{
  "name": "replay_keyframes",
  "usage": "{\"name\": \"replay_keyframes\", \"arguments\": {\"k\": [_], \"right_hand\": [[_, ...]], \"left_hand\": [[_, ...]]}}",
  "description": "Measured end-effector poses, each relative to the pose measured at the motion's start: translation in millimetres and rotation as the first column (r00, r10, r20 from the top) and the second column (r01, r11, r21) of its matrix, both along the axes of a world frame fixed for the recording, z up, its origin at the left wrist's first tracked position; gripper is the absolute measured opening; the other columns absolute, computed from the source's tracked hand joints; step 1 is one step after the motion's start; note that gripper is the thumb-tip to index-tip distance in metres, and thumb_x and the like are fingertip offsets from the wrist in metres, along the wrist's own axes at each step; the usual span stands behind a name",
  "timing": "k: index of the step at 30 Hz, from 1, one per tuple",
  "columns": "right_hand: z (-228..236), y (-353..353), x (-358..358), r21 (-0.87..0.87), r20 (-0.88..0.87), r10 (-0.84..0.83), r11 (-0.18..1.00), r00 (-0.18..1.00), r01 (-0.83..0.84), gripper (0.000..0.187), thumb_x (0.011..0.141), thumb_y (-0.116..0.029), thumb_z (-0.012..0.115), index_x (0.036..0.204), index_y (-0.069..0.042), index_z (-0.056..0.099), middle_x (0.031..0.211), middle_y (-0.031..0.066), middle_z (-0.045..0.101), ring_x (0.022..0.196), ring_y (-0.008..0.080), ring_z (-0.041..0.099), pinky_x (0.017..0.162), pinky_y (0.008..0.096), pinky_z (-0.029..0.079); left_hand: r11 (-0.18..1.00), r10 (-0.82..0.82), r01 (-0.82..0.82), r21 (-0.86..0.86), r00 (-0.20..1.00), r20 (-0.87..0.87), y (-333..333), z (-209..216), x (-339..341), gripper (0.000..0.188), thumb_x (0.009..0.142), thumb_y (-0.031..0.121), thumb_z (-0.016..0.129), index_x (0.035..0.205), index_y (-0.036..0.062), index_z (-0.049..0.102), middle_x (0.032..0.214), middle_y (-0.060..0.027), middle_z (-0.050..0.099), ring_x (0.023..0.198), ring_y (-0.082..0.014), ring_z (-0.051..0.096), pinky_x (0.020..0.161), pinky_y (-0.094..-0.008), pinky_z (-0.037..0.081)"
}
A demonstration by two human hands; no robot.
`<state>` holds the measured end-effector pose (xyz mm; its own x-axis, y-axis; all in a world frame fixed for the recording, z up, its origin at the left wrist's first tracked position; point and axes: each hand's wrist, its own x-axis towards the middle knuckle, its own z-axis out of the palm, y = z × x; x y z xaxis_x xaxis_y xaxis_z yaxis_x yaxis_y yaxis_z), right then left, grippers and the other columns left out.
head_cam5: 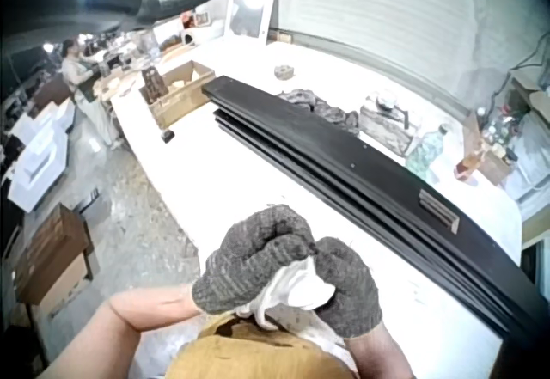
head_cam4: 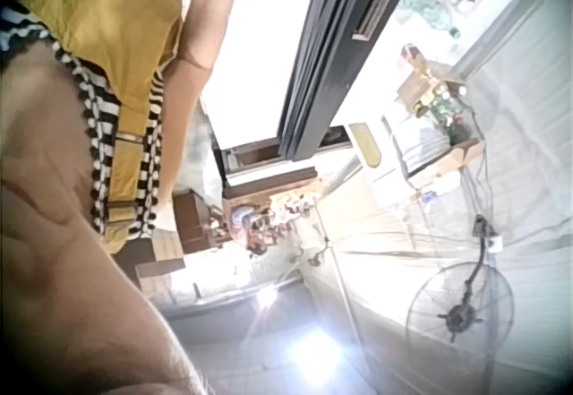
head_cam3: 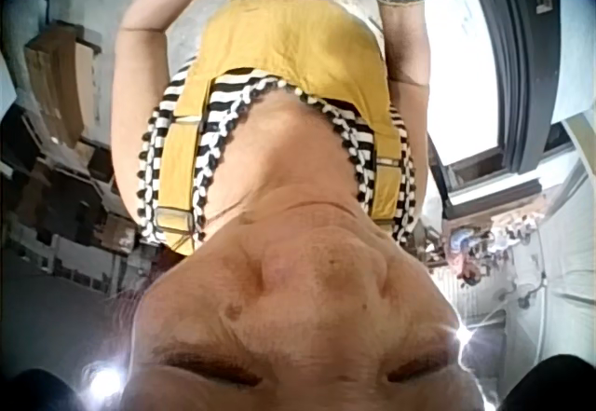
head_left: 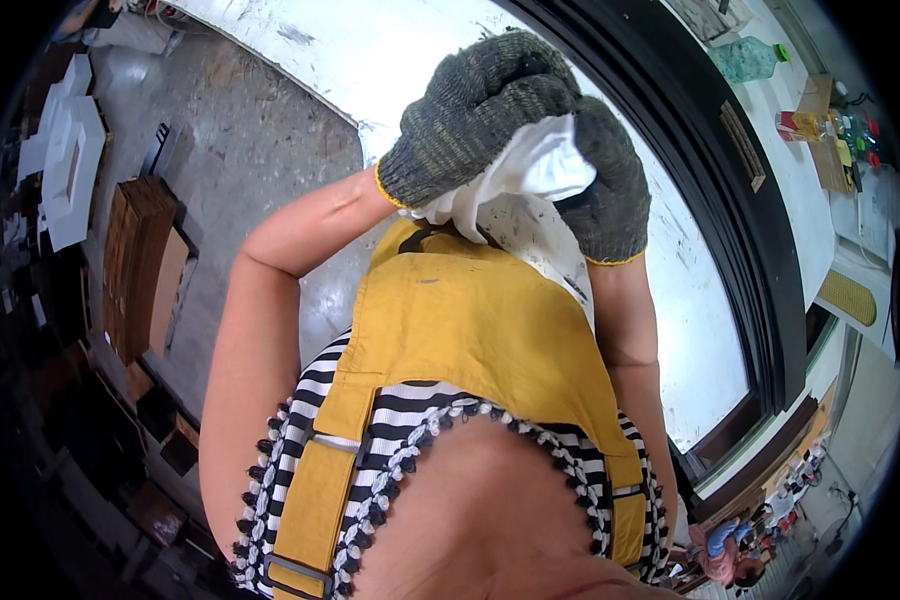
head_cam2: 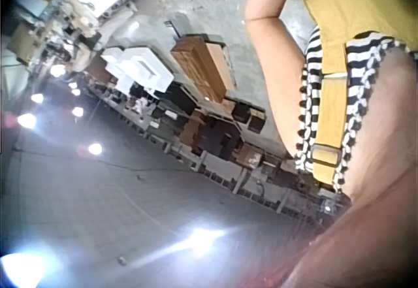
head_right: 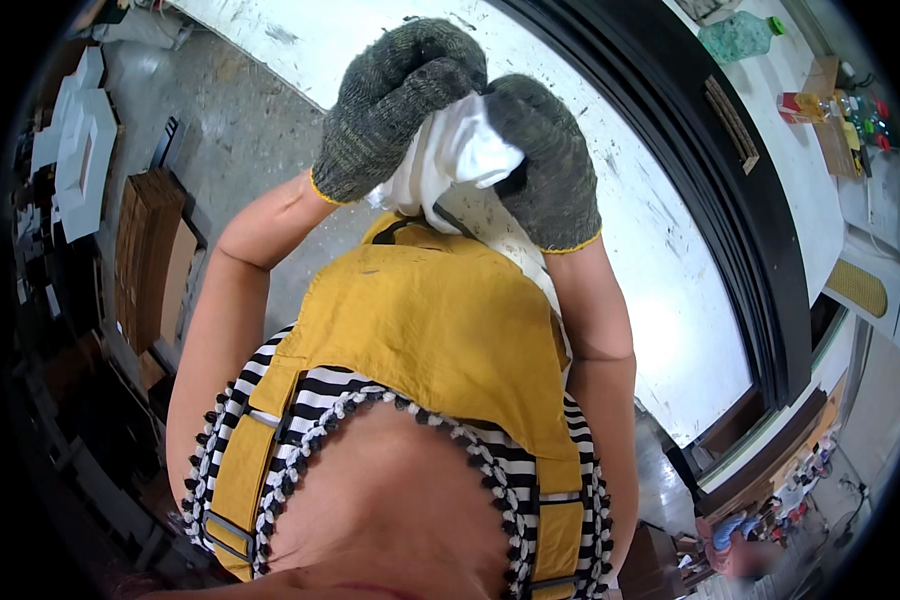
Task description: The person stacks black wood panels on a wooden pallet in a workshop. They then retrieve a white plastic sheet from a cabinet and spread it over a workbench, smoothing it out with their hands.
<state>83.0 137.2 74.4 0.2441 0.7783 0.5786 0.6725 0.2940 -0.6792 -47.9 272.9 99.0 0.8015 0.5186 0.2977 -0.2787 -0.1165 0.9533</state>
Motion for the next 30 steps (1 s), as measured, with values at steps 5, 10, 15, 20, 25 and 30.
{"name": "replay_keyframes", "arguments": {"k": [5, 10, 15, 20, 25, 30], "right_hand": [[12, 1, 7, -0.116, -0.876, 0.110, 0.897, 0.470, -0.427, 0.028, 0.073, -0.002, 0.071, 0.102, -0.003, 0.068, 0.096, 0.0096, 0.067, 0.087, 0.0208, 0.065, 0.076, 0.0308, 0.053], [-11, -4, 8, 0.008, -0.856, 0.268, 0.862, 0.442, -0.507, 0.023, 0.087, -0.010, 0.061, 0.108, 0.000, 0.064, 0.106, 0.0121, 0.064, 0.091, 0.0206, 0.064, 0.074, 0.0320, 0.055], [5, 2, -17, 0.362, -0.931, 0.306, 0.838, -0.199, -0.408, 0.040, 0.094, -0.021, 0.052, 0.128, 0.001, 0.049, 0.121, 0.0146, 0.057, 0.107, 0.0244, 0.058, 0.090, 0.0358, 0.049], [-15, -6, -11, -0.353, -0.373, 0.069, 0.912, 0.925, -0.210, 0.033, 0.088, -0.023, 0.059, 0.116, -0.006, 0.057, 0.113, 0.0096, 0.061, 0.104, 0.0223, 0.058, 0.092, 0.0336, 0.046], [-41, -7, -16, -0.404, -0.405, 0.030, 0.891, 0.914, -0.208, 0.033, 0.084, -0.021, 0.067, 0.113, -0.008, 0.060, 0.109, 0.0073, 0.063, 0.101, 0.0193, 0.060, 0.087, 0.0305, 0.049], [-23, -14, -28, -0.323, -0.483, -0.015, 0.933, 0.876, -0.162, 0.032, 0.084, -0.018, 0.067, 0.112, -0.004, 0.060, 0.110, 0.0092, 0.063, 0.099, 0.0206, 0.061, 0.086, 0.0301, 0.050]], "left_hand": [[0.988, -0.115, 0.115, 0.100, 0.993, -0.015, 2, 26, 4, 0.015, 0.088, 0.002, 0.059, 0.101, -0.0008, 0.063, 0.095, -0.0081, 0.066, 0.086, -0.0147, 0.062, 0.077, -0.0269, 0.051], [0.949, -0.120, 0.125, -0.288, 0.992, 0.037, -12, 27, 6, 0.012, 0.086, 0.001, 0.059, 0.098, 0.0026, 0.057, 0.093, -0.0059, 0.063, 0.084, -0.0138, 0.060, 0.076, -0.0265, 0.050], [0.769, -0.009, 0.126, -0.627, 0.982, 0.187, -23, 9, 19, 0.020, 0.082, 0.004, 0.065, 0.099, 0.0077, 0.056, 0.092, -0.0067, 0.061, 0.089, -0.0170, 0.058, 0.082, -0.0294, 0.047], [0.791, -0.015, 0.049, -0.609, 0.998, 0.061, -22, 7, 17, 0.019, 0.082, 0.005, 0.066, 0.097, 0.0084, 0.056, 0.091, -0.0047, 0.061, 0.087, -0.0149, 0.058, 0.080, -0.0283, 0.047], [0.808, -0.097, 0.132, -0.575, 0.991, 0.091, -17, 4, 11, 0.015, 0.083, 0.006, 0.067, 0.094, 0.0077, 0.057, 0.090, -0.0029, 0.063, 0.085, -0.0129, 0.059, 0.079, -0.0273, 0.048], [0.910, -0.084, 0.055, -0.412, 0.995, -0.053, -17, 7, 9, 0.013, 0.086, 0.009, 0.066, 0.096, 0.0059, 0.057, 0.093, -0.0047, 0.065, 0.086, -0.0126, 0.060, 0.080, -0.0260, 0.049]]}}
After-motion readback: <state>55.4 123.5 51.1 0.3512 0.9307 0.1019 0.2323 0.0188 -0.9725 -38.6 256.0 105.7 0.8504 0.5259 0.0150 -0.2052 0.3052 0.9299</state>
